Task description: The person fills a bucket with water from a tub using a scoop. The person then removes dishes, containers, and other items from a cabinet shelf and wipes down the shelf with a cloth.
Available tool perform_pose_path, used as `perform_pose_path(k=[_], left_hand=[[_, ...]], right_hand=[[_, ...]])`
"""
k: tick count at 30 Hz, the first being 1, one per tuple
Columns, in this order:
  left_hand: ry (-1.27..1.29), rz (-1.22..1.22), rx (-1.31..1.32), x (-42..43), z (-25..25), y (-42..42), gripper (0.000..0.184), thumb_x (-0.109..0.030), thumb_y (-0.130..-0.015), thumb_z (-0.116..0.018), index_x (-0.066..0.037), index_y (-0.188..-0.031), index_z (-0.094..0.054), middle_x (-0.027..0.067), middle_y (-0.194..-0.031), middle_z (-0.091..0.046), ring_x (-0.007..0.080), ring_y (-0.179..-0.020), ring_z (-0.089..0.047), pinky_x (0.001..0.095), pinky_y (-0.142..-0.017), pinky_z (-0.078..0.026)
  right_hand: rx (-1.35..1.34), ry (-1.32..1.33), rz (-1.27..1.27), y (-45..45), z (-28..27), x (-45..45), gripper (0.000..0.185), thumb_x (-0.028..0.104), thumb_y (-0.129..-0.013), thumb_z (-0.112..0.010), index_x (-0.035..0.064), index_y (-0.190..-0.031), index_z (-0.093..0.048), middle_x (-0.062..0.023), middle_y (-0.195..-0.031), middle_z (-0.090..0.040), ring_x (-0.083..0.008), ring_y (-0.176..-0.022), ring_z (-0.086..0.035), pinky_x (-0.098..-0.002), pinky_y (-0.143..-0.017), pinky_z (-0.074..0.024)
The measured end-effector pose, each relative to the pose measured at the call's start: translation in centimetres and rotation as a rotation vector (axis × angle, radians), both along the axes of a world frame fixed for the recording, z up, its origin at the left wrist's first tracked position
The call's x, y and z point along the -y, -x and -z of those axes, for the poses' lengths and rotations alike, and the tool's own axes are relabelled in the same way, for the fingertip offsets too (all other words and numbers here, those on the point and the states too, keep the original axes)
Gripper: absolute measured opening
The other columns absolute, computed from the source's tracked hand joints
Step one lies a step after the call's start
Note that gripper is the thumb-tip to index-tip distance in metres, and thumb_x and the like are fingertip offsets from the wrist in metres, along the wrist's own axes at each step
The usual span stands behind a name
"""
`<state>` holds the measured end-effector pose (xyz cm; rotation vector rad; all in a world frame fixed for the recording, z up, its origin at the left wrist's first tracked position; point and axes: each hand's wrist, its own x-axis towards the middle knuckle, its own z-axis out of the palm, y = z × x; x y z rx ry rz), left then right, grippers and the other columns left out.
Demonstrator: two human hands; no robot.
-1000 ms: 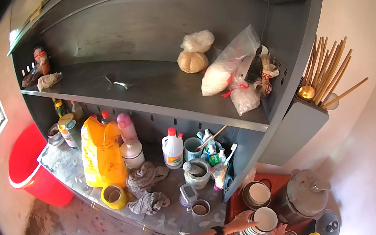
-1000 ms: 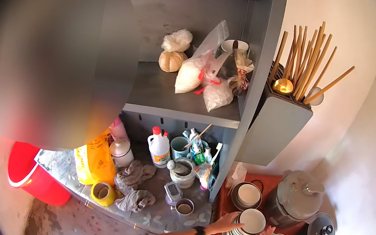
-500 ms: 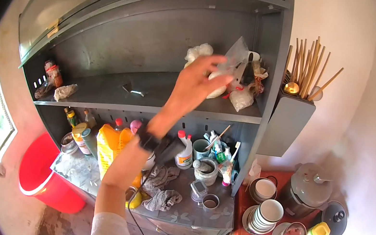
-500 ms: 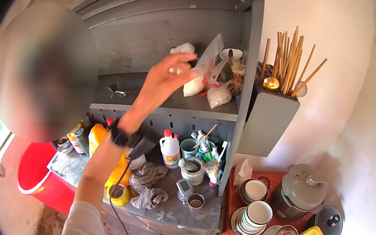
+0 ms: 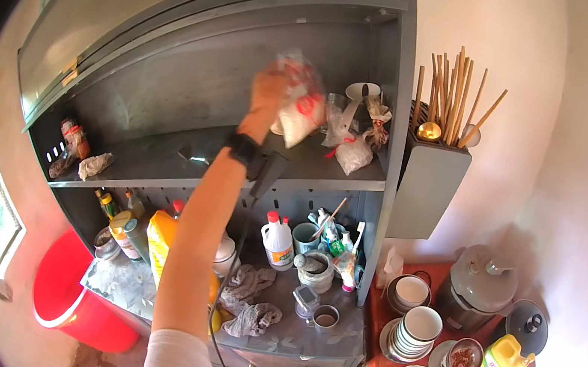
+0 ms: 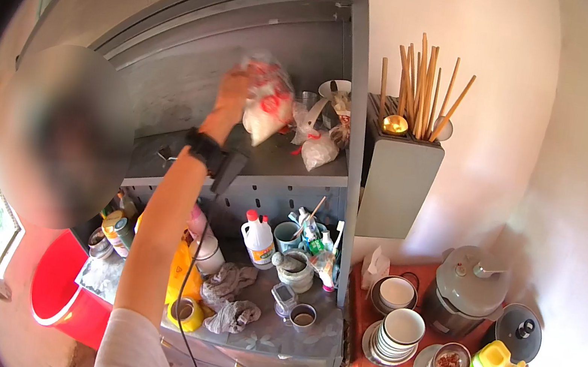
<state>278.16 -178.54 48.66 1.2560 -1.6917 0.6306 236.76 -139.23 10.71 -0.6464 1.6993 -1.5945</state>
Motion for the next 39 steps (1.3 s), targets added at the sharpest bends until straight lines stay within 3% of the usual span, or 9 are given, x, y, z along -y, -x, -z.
perform_pose_path(k=[1,3,7,13,17,27,29,33,39], left_hand=[[0.206,-0.38,0.345,-1.7,-0.5,-0.6,0.015,-0.019,-0.08,-0.049,-0.01,-0.085,-0.059,0.005,-0.08,-0.061,0.0157,-0.076,-0.058,0.0302,-0.06,-0.047],[-0.142,0.686,-0.932,-7.8,-2.5,0.8,0.021,-0.023,-0.084,-0.047,-0.006,-0.09,-0.058,0.0055,-0.078,-0.06,0.0134,-0.077,-0.057,0.028,-0.063,-0.047],[-0.324,1.232,-0.813,-13.5,-1.7,-0.6,0.03,-0.026,-0.087,-0.044,0.001,-0.097,-0.052,0.0109,-0.089,-0.059,0.0181,-0.084,-0.057,0.0307,-0.075,-0.047],[-0.807,0.779,-0.263,-20.3,8.9,0.3,0.031,-0.026,-0.086,-0.045,-0.003,-0.105,-0.052,0.0084,-0.101,-0.056,0.0172,-0.09,-0.054,0.0283,-0.079,-0.043],[-1.299,1.067,-0.132,-24.8,13.2,5.5,0.03,-0.028,-0.085,-0.048,-0.004,-0.103,-0.052,0.0092,-0.094,-0.054,0.0169,-0.087,-0.05,0.0272,-0.08,-0.039],[-0.908,1.317,0.496,-22.0,10.7,7.7,0.029,-0.013,-0.075,-0.06,-0.006,-0.102,-0.054,0.0046,-0.097,-0.053,0.0168,-0.097,-0.048,0.0276,-0.081,-0.039],[-0.984,1.117,0.035,-20.4,6.8,6.3,0.029,-0.013,-0.074,-0.06,-0.007,-0.102,-0.054,0.0037,-0.1,-0.053,0.0139,-0.095,-0.05,0.0269,-0.08,-0.041],[0.034,0.454,0.331,-12.6,3.8,6.0,0.048,-0.038,-0.073,-0.06,-0.005,-0.107,-0.052,0.0198,-0.117,-0.044,0.0319,-0.107,-0.044,0.0358,-0.089,-0.035],[-0.353,0.445,0.245,-6.4,5.3,8.8,0.066,-0.052,-0.071,-0.055,-0.005,-0.117,-0.047,0.0179,-0.114,-0.043,0.028,-0.097,-0.05,0.0346,-0.083,-0.039]], right_hand=[[0.01,-0.001,0.005,-0.1,0.0,0.1,0.063,0.054,-0.082,-0.037,-0.0029,-0.106,-0.05,-0.0119,-0.069,-0.057,-0.0155,-0.052,-0.054,-0.0238,-0.047,-0.0444],[-0.012,-0.01,-0.004,-0.2,-0.6,0.2,0.055,0.048,-0.085,-0.037,-0.0019,-0.104,-0.053,-0.0107,-0.067,-0.057,-0.0145,-0.053,-0.055,-0.0235,-0.044,-0.0446],[-0.068,0.002,-0.162,-2.4,-5.5,1.9,0.034,0.028,-0.084,-0.048,0.0006,-0.103,-0.055,-0.0074,-0.07,-0.058,-0.0123,-0.056,-0.055,-0.0214,-0.05,-0.0447],[-0.231,0.501,-0.544,-10.2,-14.3,5.3,0.043,0.012,-0.075,-0.062,0.0038,-0.115,-0.047,-0.007,-0.095,-0.057,-0.0151,-0.087,-0.055,-0.0251,-0.069,-0.0441],[-0.385,0.509,-0.796,-14.6,-16.4,6.2,0.045,0.017,-0.072,-0.065,0.0052,-0.113,-0.049,-0.0098,-0.103,-0.056,-0.0202,-0.091,-0.054,-0.0296,-0.075,-0.0426],[-0.529,0.175,-0.712,-14.0,-12.9,3.0,0.026,0.004,-0.073,-0.051,0.0048,-0.098,-0.059,-0.014,-0.097,-0.058,-0.0278,-0.085,-0.057,-0.0316,-0.073,-0.044],[-0.467,0.036,-0.687,-13.4,-12.3,1.8,0.022,0.003,-0.073,-0.051,0.0025,-0.094,-0.06,-0.0126,-0.09,-0.061,-0.0251,-0.077,-0.059,-0.0319,-0.068,-0.0449],[-0.585,-0.048,-0.585,-11.7,-10.5,-1.2,0.012,0.005,-0.074,-0.052,-0.0015,-0.082,-0.06,-0.0136,-0.07,-0.059,-0.0249,-0.053,-0.054,-0.0328,-0.049,-0.0404],[-0.601,0.067,-0.479,-11.5,-7.3,-1.6,0.016,0.009,-0.075,-0.054,-0.0044,-0.066,-0.053,-0.0177,-0.059,-0.051,-0.0296,-0.054,-0.051,-0.0348,-0.049,-0.0375]])
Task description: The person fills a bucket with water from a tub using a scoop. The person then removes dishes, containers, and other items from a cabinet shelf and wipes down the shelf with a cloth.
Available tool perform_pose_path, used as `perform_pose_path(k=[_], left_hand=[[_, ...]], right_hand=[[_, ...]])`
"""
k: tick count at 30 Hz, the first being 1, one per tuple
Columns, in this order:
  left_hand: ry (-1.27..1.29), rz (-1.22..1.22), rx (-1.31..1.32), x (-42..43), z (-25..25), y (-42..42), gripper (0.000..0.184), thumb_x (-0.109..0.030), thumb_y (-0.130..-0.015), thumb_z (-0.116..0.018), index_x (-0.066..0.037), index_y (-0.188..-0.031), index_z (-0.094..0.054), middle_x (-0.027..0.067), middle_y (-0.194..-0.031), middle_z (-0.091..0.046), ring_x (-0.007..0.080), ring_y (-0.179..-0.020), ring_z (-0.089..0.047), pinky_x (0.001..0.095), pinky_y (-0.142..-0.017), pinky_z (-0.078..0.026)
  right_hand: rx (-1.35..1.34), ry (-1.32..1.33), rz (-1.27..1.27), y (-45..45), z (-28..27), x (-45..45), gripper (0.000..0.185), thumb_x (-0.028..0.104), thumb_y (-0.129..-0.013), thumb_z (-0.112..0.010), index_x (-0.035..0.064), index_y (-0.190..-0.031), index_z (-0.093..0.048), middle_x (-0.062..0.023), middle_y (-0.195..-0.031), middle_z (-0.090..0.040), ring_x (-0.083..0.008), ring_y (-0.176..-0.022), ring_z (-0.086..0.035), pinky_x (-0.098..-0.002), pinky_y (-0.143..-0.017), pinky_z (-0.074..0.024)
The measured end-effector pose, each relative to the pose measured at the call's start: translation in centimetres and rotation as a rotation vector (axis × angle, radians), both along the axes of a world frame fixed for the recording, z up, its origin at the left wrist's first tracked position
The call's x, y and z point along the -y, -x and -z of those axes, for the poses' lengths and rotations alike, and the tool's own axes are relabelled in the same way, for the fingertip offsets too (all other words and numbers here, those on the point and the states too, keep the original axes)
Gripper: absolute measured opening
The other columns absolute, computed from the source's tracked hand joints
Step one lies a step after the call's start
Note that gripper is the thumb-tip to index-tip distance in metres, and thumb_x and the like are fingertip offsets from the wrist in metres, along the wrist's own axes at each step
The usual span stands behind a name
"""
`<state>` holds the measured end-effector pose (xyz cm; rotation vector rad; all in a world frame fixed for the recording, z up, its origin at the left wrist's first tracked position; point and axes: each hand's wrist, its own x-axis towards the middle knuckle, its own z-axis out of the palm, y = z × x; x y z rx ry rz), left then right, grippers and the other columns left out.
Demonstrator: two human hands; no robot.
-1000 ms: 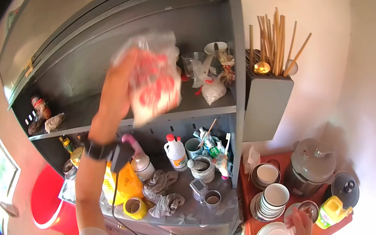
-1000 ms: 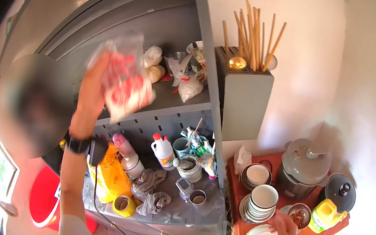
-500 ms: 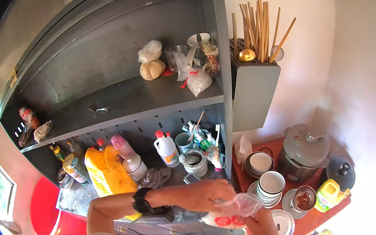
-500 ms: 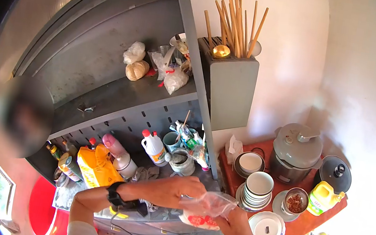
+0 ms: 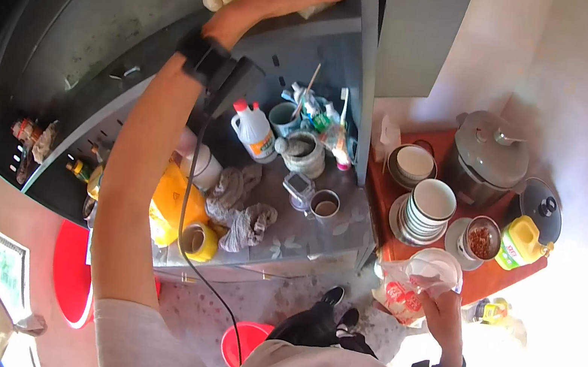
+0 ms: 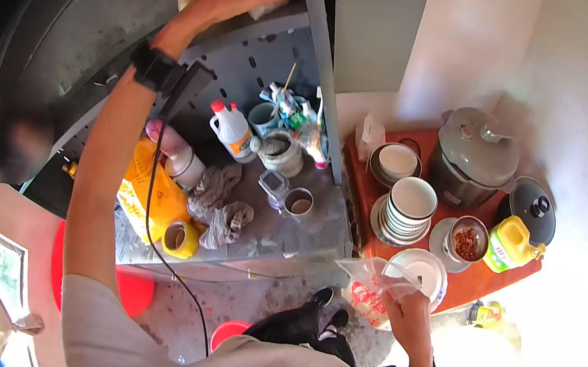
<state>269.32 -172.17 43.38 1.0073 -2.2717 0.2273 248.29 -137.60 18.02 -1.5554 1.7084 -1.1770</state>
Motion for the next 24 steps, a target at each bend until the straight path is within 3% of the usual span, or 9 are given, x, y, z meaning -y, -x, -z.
perform_pose_path(k=[2,4,7,12,14,17,20,22,24], left_hand=[[0.115,0.004,0.13,0.1,0.0,0.7,0.054,-0.046,-0.07,-0.055,-0.007,-0.108,-0.05,0.0172,-0.105,-0.046,0.0281,-0.092,-0.052,0.0357,-0.081,-0.04],[0.372,0.016,0.391,0.2,-0.1,0.9,0.031,-0.034,-0.069,-0.054,-0.01,-0.089,-0.057,0.0159,-0.089,-0.052,0.0283,-0.084,-0.054,0.0379,-0.076,-0.042],[0.687,0.058,0.642,1.7,0.2,0.5,0.011,-0.02,-0.065,-0.054,-0.013,-0.064,-0.061,0.0116,-0.068,-0.056,0.0273,-0.071,-0.056,0.0401,-0.068,-0.044],[0.841,0.183,0.608,2.7,-0.5,-0.8,0.008,-0.019,-0.061,-0.056,-0.014,-0.064,-0.061,0.0083,-0.068,-0.056,0.0243,-0.067,-0.055,0.0368,-0.063,-0.045],[0.12,-0.183,0.164,-4.8,-1.4,2.7,0.048,-0.042,-0.071,-0.056,-0.007,-0.103,-0.056,0.0143,-0.103,-0.05,0.028,-0.097,-0.049,0.034,-0.082,-0.039],[0.72,0.022,0.514,3.7,0.2,-1.8,0.017,-0.017,-0.074,-0.055,-0.013,-0.09,-0.06,0.0071,-0.102,-0.052,0.0263,-0.1,-0.046,0.033,-0.085,-0.038],[0.214,-0.112,0.069,5.1,0.6,-0.8,0.023,-0.016,-0.075,-0.053,-0.017,-0.097,-0.06,0.0069,-0.108,-0.052,0.0268,-0.103,-0.047,0.0327,-0.087,-0.039],[0.514,-0.061,0.665,4.0,0.2,-0.6,0.024,-0.021,-0.078,-0.05,-0.016,-0.1,-0.059,0.009,-0.11,-0.051,0.0256,-0.103,-0.048,0.0322,-0.086,-0.039],[0.392,-0.112,0.501,4.2,-0.1,-0.3,0.028,-0.027,-0.078,-0.05,-0.014,-0.101,-0.059,0.0115,-0.109,-0.053,0.0252,-0.101,-0.05,0.0315,-0.085,-0.039]], right_hand=[[0.021,-0.025,0.014,0.2,0.5,0.4,0.016,0.009,-0.076,-0.054,-0.0043,-0.066,-0.053,-0.018,-0.06,-0.051,-0.0299,-0.054,-0.051,-0.035,-0.049,-0.0375],[0.0,-0.201,-0.081,0.9,2.2,1.2,0.021,0.007,-0.078,-0.051,-0.0009,-0.096,-0.058,-0.0113,-0.074,-0.059,-0.0162,-0.06,-0.05,-0.0273,-0.055,-0.0395],[-0.059,-0.028,-0.051,-0.6,2.7,3.9,0.014,0.011,-0.079,-0.052,-0.0016,-0.083,-0.058,-0.0133,-0.062,-0.054,-0.0189,-0.053,-0.049,-0.0297,-0.051,-0.0374],[-0.009,0.068,0.093,-1.8,6.2,6.4,0.017,0.012,-0.075,-0.059,-0.0011,-0.066,-0.054,-0.0169,-0.052,-0.045,-0.0233,-0.042,-0.044,-0.0326,-0.042,-0.034],[0.022,0.187,0.125,-1.5,7.6,6.1,0.018,0.012,-0.076,-0.058,-0.0019,-0.065,-0.053,-0.0169,-0.049,-0.043,-0.0208,-0.04,-0.039,-0.0324,-0.041,-0.0332],[0.026,0.088,0.173,0.1,6.8,3.7,0.02,0.013,-0.076,-0.057,-0.0034,-0.065,-0.052,-0.0176,-0.048,-0.043,-0.0221,-0.039,-0.042,-0.0333,-0.041,-0.034],[0.122,-0.227,0.26,2.0,5.9,1.2,0.023,0.015,-0.077,-0.057,-0.0051,-0.066,-0.052,-0.0192,-0.05,-0.046,-0.0271,-0.041,-0.046,-0.0352,-0.043,-0.0355],[0.193,-0.107,0.313,2.5,7.3,0.9,0.027,0.017,-0.076,-0.057,-0.0057,-0.062,-0.052,-0.0189,-0.05,-0.046,-0.0273,-0.042,-0.048,-0.0361,-0.043,-0.035],[-0.029,-0.189,0.246,3.1,7.9,1.7,0.02,0.014,-0.078,-0.055,-0.0048,-0.072,-0.057,-0.0122,-0.057,-0.054,-0.0165,-0.052,-0.049,-0.0309,-0.05,-0.0375]])
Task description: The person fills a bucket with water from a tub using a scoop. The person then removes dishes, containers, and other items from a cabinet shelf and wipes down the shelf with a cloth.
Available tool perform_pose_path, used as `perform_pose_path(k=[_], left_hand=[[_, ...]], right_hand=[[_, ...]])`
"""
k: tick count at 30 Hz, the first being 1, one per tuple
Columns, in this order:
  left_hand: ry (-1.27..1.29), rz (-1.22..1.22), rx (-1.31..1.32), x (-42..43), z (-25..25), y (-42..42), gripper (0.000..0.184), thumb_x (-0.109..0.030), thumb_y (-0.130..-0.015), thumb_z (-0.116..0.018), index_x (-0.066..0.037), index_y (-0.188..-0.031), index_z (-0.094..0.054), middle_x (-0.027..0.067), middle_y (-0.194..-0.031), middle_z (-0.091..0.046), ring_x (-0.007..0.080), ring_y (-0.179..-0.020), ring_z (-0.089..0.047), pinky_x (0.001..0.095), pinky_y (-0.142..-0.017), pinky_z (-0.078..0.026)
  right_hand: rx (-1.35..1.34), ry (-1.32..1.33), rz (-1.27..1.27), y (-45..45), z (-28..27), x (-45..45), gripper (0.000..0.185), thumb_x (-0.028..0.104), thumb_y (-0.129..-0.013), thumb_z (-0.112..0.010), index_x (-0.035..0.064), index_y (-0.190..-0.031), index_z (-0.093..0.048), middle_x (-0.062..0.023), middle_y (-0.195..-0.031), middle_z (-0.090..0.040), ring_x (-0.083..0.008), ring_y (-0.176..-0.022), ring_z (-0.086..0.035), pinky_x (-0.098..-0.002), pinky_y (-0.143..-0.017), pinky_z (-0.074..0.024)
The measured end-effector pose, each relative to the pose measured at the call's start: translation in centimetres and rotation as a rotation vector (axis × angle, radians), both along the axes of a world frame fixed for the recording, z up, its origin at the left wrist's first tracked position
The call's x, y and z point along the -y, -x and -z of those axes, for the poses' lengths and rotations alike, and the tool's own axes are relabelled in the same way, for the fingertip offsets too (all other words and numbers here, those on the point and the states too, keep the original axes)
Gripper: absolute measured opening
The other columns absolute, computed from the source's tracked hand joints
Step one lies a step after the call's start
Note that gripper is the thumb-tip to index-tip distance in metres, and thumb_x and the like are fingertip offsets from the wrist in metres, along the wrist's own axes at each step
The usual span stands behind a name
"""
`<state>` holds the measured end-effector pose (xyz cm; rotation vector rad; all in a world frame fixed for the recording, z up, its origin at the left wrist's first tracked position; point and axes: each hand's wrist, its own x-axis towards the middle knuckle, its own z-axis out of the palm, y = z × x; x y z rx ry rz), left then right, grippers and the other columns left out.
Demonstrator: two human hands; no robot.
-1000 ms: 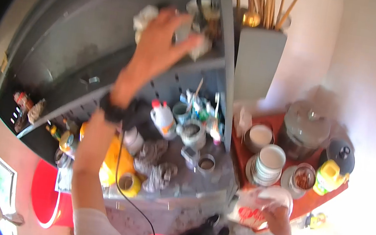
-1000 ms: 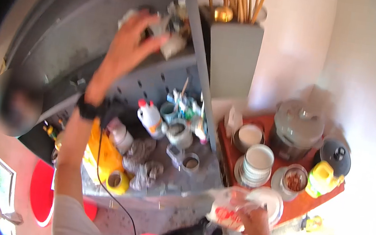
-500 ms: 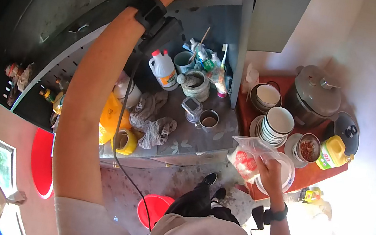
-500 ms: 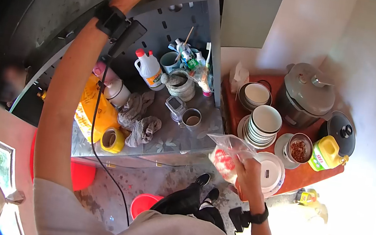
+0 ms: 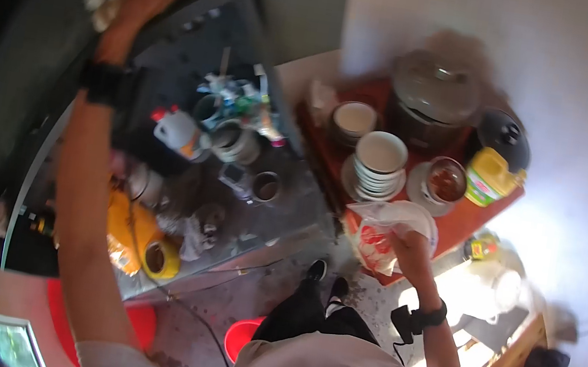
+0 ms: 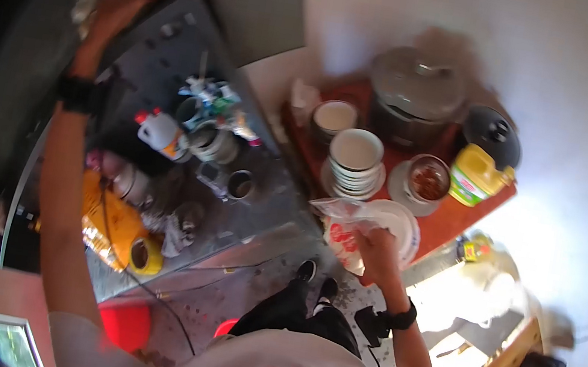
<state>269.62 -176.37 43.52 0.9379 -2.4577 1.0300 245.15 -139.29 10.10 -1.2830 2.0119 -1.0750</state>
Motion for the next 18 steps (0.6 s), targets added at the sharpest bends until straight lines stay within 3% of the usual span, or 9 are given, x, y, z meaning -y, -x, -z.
perform_pose_path(k=[2,3,5,6,9,12,15,17,18], left_hand=[[-0.448,-0.064,-0.421,-0.1,-2.4,-0.2,0.034,-0.032,-0.075,-0.053,-0.012,-0.102,-0.059,0.0109,-0.103,-0.057,0.0241,-0.097,-0.053,0.0303,-0.083,-0.039],[-0.435,-0.091,-0.427,-0.3,-2.0,-0.8,0.034,-0.032,-0.075,-0.053,-0.012,-0.102,-0.059,0.0109,-0.103,-0.057,0.0241,-0.097,-0.053,0.0303,-0.083,-0.039],[0.313,0.236,0.202,-0.3,-0.4,-1.2,0.016,-0.014,-0.062,-0.056,-0.012,-0.077,-0.061,0.0092,-0.075,-0.058,0.0228,-0.07,-0.055,0.0316,-0.063,-0.044],[0.318,0.225,0.201,-0.3,0.0,-1.5,0.016,-0.014,-0.062,-0.056,-0.012,-0.077,-0.061,0.0092,-0.075,-0.058,0.0228,-0.07,-0.055,0.0316,-0.063,-0.044],[-0.473,0.211,-0.801,-1.1,0.3,-3.2,0.036,-0.031,-0.074,-0.056,-0.006,-0.1,-0.058,0.0066,-0.097,-0.06,0.0174,-0.091,-0.054,0.0261,-0.08,-0.039],[-0.794,0.36,-1.242,-2.4,0.5,-4.3,0.024,-0.019,-0.074,-0.056,-0.005,-0.093,-0.06,0.002,-0.091,-0.059,0.013,-0.087,-0.052,0.0226,-0.079,-0.037],[-0.882,0.462,-1.364,-3.0,-0.1,-5.8,0.023,-0.017,-0.071,-0.059,-0.005,-0.091,-0.06,0.0041,-0.085,-0.058,0.014,-0.078,-0.054,0.0248,-0.066,-0.043],[-0.974,0.508,-1.471,-3.6,-0.3,-6.3,0.021,-0.016,-0.07,-0.06,-0.004,-0.087,-0.06,0.0042,-0.082,-0.058,0.0136,-0.073,-0.054,0.0251,-0.059,-0.044],[-1.034,0.531,-1.497,-3.7,-0.3,-6.6,0.022,-0.016,-0.071,-0.06,-0.003,-0.089,-0.059,0.0061,-0.083,-0.058,0.0158,-0.073,-0.055,0.0267,-0.057,-0.045]], right_hand=[[0.033,0.034,-0.09,-1.3,-1.7,2.3,0.019,0.014,-0.079,-0.053,-0.0037,-0.072,-0.056,-0.0129,-0.056,-0.052,-0.016,-0.051,-0.049,-0.0305,-0.049,-0.0368],[0.015,0.111,-0.1,-2.0,-1.5,3.5,0.02,0.015,-0.08,-0.052,-0.0033,-0.071,-0.055,-0.0134,-0.055,-0.051,-0.0158,-0.049,-0.047,-0.0308,-0.048,-0.036],[0.075,0.294,-0.132,-4.2,-3.0,6.3,0.022,0.017,-0.081,-0.05,-0.0022,-0.071,-0.054,-0.0159,-0.053,-0.046,-0.0169,-0.047,-0.042,-0.0333,-0.046,-0.034],[0.073,0.299,-0.143,-5.0,-2.3,7.9,0.022,0.017,-0.081,-0.05,-0.0022,-0.071,-0.054,-0.0159,-0.053,-0.046,-0.0169,-0.047,-0.042,-0.0333,-0.046,-0.034],[-0.224,0.238,-0.053,-7.7,-1.0,12.3,0.034,0.023,-0.077,-0.055,-0.0007,-0.054,-0.049,-0.0198,-0.056,-0.048,-0.0344,-0.051,-0.048,-0.0425,-0.045,-0.0333],[-0.302,0.323,-0.067,-10.2,1.9,17.0,0.034,0.026,-0.076,-0.056,-0.0021,-0.058,-0.051,-0.023,-0.065,-0.05,-0.0376,-0.057,-0.049,-0.0432,-0.052,-0.0386],[-0.164,0.609,-0.076,-12.2,3.3,20.0,0.027,0.026,-0.076,-0.057,-0.0001,-0.077,-0.056,-0.0217,-0.078,-0.051,-0.0367,-0.069,-0.05,-0.0421,-0.06,-0.0412],[-0.289,0.384,-0.151,-12.3,3.0,20.2,0.035,0.028,-0.074,-0.059,0.0049,-0.1,-0.053,-0.0179,-0.089,-0.051,-0.0347,-0.08,-0.05,-0.0415,-0.066,-0.0414],[-0.289,0.4,-0.157,-12.4,2.9,20.2,0.035,0.028,-0.074,-0.059,0.0049,-0.1,-0.053,-0.0179,-0.089,-0.051,-0.0347,-0.08,-0.05,-0.0415,-0.066,-0.0414]])
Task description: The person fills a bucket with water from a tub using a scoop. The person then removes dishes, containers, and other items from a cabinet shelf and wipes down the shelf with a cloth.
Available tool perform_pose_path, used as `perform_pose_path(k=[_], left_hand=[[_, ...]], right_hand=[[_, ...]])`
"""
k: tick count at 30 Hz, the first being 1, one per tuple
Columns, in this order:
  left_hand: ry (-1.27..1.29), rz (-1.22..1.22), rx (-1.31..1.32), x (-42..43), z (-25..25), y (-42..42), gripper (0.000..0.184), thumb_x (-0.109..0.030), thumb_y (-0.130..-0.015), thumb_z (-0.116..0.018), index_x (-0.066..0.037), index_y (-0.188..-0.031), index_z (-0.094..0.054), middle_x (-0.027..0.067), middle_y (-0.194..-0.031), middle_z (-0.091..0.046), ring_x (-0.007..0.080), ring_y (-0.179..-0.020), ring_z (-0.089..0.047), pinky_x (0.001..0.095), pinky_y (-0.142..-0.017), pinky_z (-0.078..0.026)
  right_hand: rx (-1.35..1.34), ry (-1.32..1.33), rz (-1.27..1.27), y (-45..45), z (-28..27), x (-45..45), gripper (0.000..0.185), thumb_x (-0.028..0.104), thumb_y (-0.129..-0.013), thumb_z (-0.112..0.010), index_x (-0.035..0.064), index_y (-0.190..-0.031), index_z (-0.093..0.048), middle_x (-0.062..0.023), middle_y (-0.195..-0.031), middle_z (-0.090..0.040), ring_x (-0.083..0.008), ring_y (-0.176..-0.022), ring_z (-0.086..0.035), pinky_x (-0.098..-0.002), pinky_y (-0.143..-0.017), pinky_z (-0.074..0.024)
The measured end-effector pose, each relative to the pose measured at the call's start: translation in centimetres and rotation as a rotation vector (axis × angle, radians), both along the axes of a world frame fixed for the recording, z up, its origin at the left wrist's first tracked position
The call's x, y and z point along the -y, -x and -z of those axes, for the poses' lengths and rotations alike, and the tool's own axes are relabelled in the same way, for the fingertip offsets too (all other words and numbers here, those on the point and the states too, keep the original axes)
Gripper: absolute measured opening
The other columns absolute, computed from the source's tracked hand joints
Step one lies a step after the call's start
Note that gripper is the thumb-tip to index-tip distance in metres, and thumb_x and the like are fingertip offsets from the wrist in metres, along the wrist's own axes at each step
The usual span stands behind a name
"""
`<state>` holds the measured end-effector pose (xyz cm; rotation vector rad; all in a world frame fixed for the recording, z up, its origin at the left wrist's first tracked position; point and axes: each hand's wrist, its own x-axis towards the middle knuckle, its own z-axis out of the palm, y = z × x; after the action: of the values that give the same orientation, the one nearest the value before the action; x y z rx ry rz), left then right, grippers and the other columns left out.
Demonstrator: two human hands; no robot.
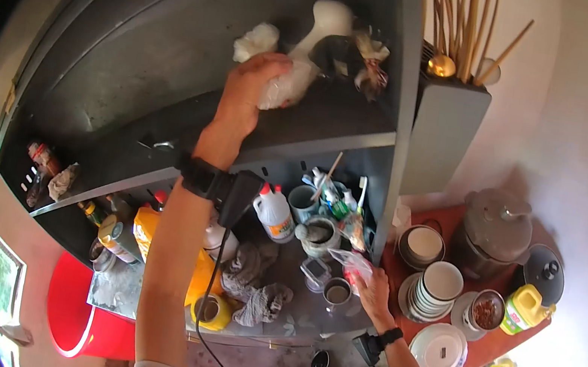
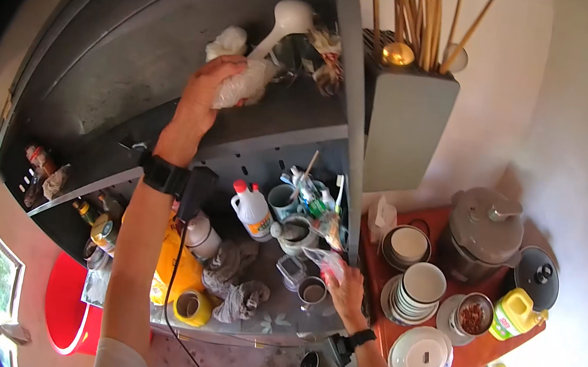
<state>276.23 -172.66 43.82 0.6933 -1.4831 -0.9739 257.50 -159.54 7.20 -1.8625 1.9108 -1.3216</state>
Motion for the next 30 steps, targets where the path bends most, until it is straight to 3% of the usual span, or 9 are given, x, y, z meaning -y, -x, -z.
perform_pose_path(k=[2,7,13,16,17,20,23,28,30], left_hand=[[-0.03,0.035,-0.042,-0.3,0.0,-0.5,0.024,-0.016,-0.071,-0.059,-0.002,-0.09,-0.058,0.008,-0.085,-0.058,0.0179,-0.073,-0.055,0.0283,-0.055,-0.045],[-0.11,0.311,-0.203,-1.2,0.1,-1.7,0.032,-0.017,-0.073,-0.057,0.002,-0.099,-0.051,0.0135,-0.087,-0.056,0.0218,-0.07,-0.055,0.0302,-0.051,-0.043],[-0.117,0.403,-0.273,-3.3,0.9,-2.5,0.037,-0.02,-0.077,-0.054,0.001,-0.106,-0.047,0.0117,-0.095,-0.054,0.0203,-0.075,-0.053,0.028,-0.053,-0.041],[-0.154,0.444,-0.338,-5.4,1.0,-3.1,0.037,-0.021,-0.076,-0.054,0.0,-0.106,-0.046,0.0106,-0.096,-0.054,0.02,-0.076,-0.052,0.028,-0.055,-0.041],[-0.174,0.418,-0.345,-6.4,1.2,-3.3,0.038,-0.022,-0.076,-0.054,-0.001,-0.107,-0.046,0.0109,-0.097,-0.054,0.02,-0.077,-0.053,0.0278,-0.054,-0.042],[-0.27,0.492,-0.417,-9.1,2.8,-3.3,0.037,-0.022,-0.078,-0.048,-0.002,-0.109,-0.043,0.0127,-0.095,-0.054,0.0219,-0.077,-0.054,0.0298,-0.053,-0.044],[-0.384,0.502,-0.398,-12.8,6.0,-2.4,0.039,-0.023,-0.075,-0.052,-0.005,-0.108,-0.044,0.0125,-0.096,-0.054,0.0212,-0.076,-0.056,0.0288,-0.055,-0.047],[-0.595,0.549,-0.226,-17.1,11.0,-0.8,0.034,-0.022,-0.073,-0.056,-0.005,-0.102,-0.048,0.0064,-0.088,-0.054,0.0149,-0.075,-0.056,0.0268,-0.058,-0.049],[-0.66,0.599,-0.188,-17.5,12.9,-0.2,0.031,-0.019,-0.074,-0.057,-0.005,-0.101,-0.049,0.0054,-0.09,-0.054,0.0138,-0.075,-0.056,0.0261,-0.058,-0.049]], right_hand=[[0.027,-0.082,-0.047,0.5,-0.4,0.1,0.049,0.032,-0.071,-0.062,0.0096,-0.112,-0.047,-0.016,-0.088,-0.052,-0.0336,-0.082,-0.049,-0.041,-0.07,-0.0412],[0.013,-0.107,-0.111,1.9,-1.1,-0.4,0.063,0.042,-0.068,-0.064,0.0033,-0.114,-0.046,-0.0187,-0.093,-0.053,-0.0325,-0.084,-0.051,-0.0395,-0.071,-0.041],[0.102,-0.101,-0.152,2.5,-1.0,-1.2,0.06,0.038,-0.068,-0.066,0.0026,-0.113,-0.047,-0.0181,-0.091,-0.054,-0.0292,-0.081,-0.053,-0.0368,-0.071,-0.0423],[0.212,-0.01,-0.138,2.6,-5.6,-2.2,0.055,0.029,-0.07,-0.067,0.0006,-0.113,-0.047,-0.0165,-0.089,-0.055,-0.0247,-0.079,-0.055,-0.0318,-0.066,-0.0448],[0.353,0.043,-0.173,2.6,-7.4,-2.4,0.047,0.021,-0.074,-0.064,-0.0003,-0.112,-0.047,-0.0124,-0.09,-0.056,-0.0174,-0.08,-0.055,-0.0264,-0.063,-0.046],[0.602,0.046,-0.357,2.4,-15.1,-3.8,0.04,0.018,-0.08,-0.058,-0.0004,-0.113,-0.047,-0.0093,-0.096,-0.055,-0.0136,-0.082,-0.054,-0.0239,-0.063,-0.0458],[0.805,0.049,-0.483,1.1,-21.4,-4.8,0.039,0.019,-0.084,-0.052,-0.0011,-0.116,-0.044,-0.0085,-0.101,-0.053,-0.0121,-0.086,-0.051,-0.0236,-0.068,-0.0439],[0.735,0.146,-0.685,-0.3,-23.9,-5.4,0.044,0.022,-0.086,-0.048,-0.0038,-0.12,-0.039,-0.0106,-0.102,-0.053,-0.0144,-0.092,-0.05,-0.0279,-0.081,-0.0397],[0.832,0.089,-0.708,-1.5,-23.5,-5.3,0.031,0.021,-0.088,-0.044,-0.0037,-0.107,-0.047,-0.0128,-0.102,-0.054,-0.0173,-0.091,-0.052,-0.0288,-0.082,-0.0402]])
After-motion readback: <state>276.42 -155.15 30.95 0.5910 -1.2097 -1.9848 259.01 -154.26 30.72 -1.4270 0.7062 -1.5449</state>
